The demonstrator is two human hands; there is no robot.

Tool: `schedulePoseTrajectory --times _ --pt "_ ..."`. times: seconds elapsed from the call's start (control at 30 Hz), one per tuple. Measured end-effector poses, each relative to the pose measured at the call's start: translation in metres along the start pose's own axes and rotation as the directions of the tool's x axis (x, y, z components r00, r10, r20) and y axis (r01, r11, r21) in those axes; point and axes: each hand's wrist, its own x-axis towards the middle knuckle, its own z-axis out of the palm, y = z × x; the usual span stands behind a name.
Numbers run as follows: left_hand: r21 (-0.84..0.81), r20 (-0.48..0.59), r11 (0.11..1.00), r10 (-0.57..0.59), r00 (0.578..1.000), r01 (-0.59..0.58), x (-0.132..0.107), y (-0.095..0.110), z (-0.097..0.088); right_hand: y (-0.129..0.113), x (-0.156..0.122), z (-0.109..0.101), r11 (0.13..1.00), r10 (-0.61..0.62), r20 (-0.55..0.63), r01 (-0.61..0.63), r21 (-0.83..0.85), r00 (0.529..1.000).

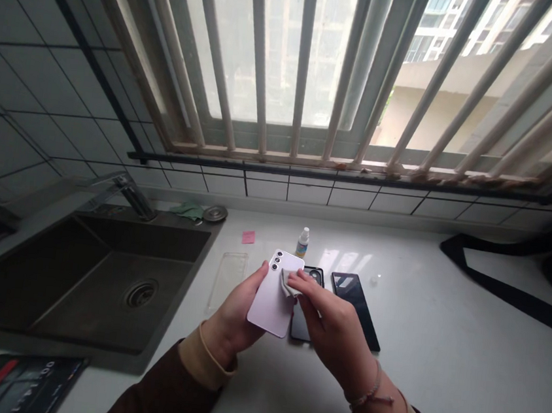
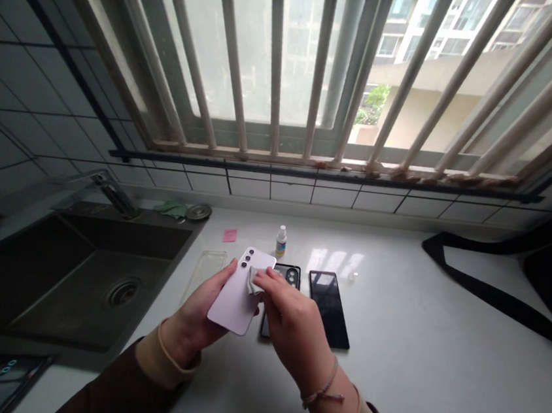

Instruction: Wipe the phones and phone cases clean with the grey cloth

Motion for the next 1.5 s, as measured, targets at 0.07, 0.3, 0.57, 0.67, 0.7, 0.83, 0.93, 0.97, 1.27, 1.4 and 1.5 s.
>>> schedulePoseTrajectory --times 0.07,0.3,0.57,0.67,0.7,0.83,0.93,0.97,1.27,1.4,1.5 --pt "-0.054 -0.016 0.998 0.027 0.999 -0.028 0.002 0.0 -0.001 -0.002 0.001 0.001 0.999 -0.054 0.034 0.054 -0.006 0.998" --pt "-0.069 -0.057 0.996 0.053 0.997 -0.056 0.005 0.005 -0.005 -0.01 0.002 0.001 0.977 -0.209 0.066 0.206 0.046 0.976" --pt "0.177 -0.231 0.956 0.271 0.935 -0.233 -0.003 0.018 -0.003 -0.018 -0.001 -0.002 0.936 -0.288 0.085 0.262 0.237 0.954" --pt "0.505 -0.237 0.797 0.498 0.835 -0.332 -0.008 0.027 -0.006 -0.017 -0.002 -0.005 0.938 -0.281 0.011 0.272 0.214 0.96" --pt "0.64 -0.203 0.684 0.591 0.781 -0.351 -0.011 0.03 -0.008 -0.016 -0.003 -0.006 0.941 -0.276 -0.011 0.273 0.202 0.961" --pt "0.995 0.09 -0.102 0.851 0.518 -0.006 -0.02 0.045 -0.016 -0.013 -0.004 -0.007 0.947 -0.265 -0.077 0.275 0.164 0.961" --pt "0.83 0.106 -0.347 0.866 0.488 0.436 -0.021 0.05 -0.025 -0.011 -0.005 -0.007 0.952 -0.255 -0.091 0.266 0.154 0.963" --pt "0.766 0.07 -0.368 0.863 0.501 0.527 -0.02 0.051 -0.029 -0.011 -0.005 -0.007 0.953 -0.252 -0.091 0.264 0.151 0.963" --pt "0.603 -0.082 -0.434 0.801 0.593 0.67 -0.002 0.04 -0.046 -0.01 -0.006 -0.006 0.955 -0.246 -0.101 0.259 0.144 0.964" --pt "0.618 -0.089 -0.439 0.786 0.612 0.652 0.003 0.035 -0.049 -0.011 -0.006 -0.006 0.955 -0.248 -0.101 0.26 0.142 0.964" --pt "0.628 -0.1 -0.428 0.784 0.612 0.65 0.007 0.033 -0.054 -0.012 -0.005 -0.006 0.956 -0.246 -0.105 0.259 0.138 0.964"
